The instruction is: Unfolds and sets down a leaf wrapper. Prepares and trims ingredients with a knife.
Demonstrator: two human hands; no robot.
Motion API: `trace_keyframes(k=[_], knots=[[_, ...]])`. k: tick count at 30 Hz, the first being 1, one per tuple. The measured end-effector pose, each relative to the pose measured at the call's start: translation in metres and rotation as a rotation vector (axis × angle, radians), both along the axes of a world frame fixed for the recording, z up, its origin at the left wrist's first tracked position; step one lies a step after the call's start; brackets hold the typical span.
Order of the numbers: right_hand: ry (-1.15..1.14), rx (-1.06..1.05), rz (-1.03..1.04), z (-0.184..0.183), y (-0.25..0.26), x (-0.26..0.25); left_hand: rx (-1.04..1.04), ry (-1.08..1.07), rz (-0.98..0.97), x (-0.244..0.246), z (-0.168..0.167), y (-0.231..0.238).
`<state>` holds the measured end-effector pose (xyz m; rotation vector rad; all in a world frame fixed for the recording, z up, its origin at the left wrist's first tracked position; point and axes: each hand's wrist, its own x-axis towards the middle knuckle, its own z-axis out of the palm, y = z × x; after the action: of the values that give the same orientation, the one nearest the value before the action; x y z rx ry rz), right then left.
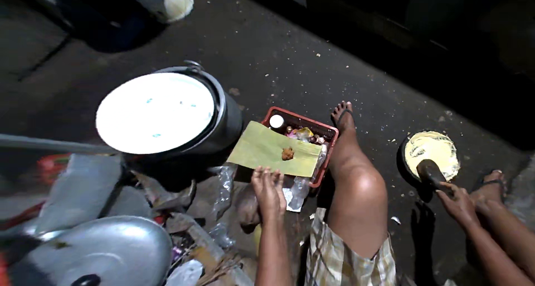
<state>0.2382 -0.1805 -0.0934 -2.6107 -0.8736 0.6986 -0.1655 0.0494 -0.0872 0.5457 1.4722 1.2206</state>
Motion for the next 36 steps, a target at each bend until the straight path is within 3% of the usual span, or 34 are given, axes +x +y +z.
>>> trace_keyframes(k=[3,4,6,9,11,15,18,21,29,34,36], knots=[[0.242,-0.239,-0.217,0.082,0.05,-0.052,-0.27,-0.028,-0.046,-0.019,-0.056,-0.014],[0.256,-0.24,-0.233,0.089,0.053,-0.06,-0.319,-0.045,-0.059,-0.02,-0.071,-0.016],[0.216,-0.15,-0.164,0.064,0.031,-0.051,-0.402,-0.076,-0.076,-0.019,-0.093,-0.013],[0.062,0.072,-0.007,-0.011,-0.013,-0.011,-0.449,-0.093,-0.064,-0.013,-0.112,-0.002],[0.033,0.126,0.049,-0.034,-0.026,0.009,-0.45,-0.083,-0.086,-0.01,-0.124,0.006],[0.019,0.12,0.077,-0.03,-0.023,0.011,-0.444,0.038,-0.146,-0.001,-0.142,0.022],[0.023,0.108,0.092,-0.031,-0.023,0.009,-0.42,0.069,-0.176,0.003,-0.138,0.032],[0.056,0.079,0.113,-0.03,-0.018,0.001,-0.438,-0.041,-0.187,0.011,-0.135,0.045],[0.09,0.05,0.157,-0.021,-0.013,-0.004,-0.418,-0.408,0.089,0.017,-0.17,0.059],[0.074,0.027,0.235,-0.014,-0.017,-0.001,-0.371,-0.362,0.147,0.019,-0.162,0.056],[0.115,-0.046,0.193,0.011,0.002,-0.019,-0.385,-0.359,0.161,0.015,-0.16,0.052]])
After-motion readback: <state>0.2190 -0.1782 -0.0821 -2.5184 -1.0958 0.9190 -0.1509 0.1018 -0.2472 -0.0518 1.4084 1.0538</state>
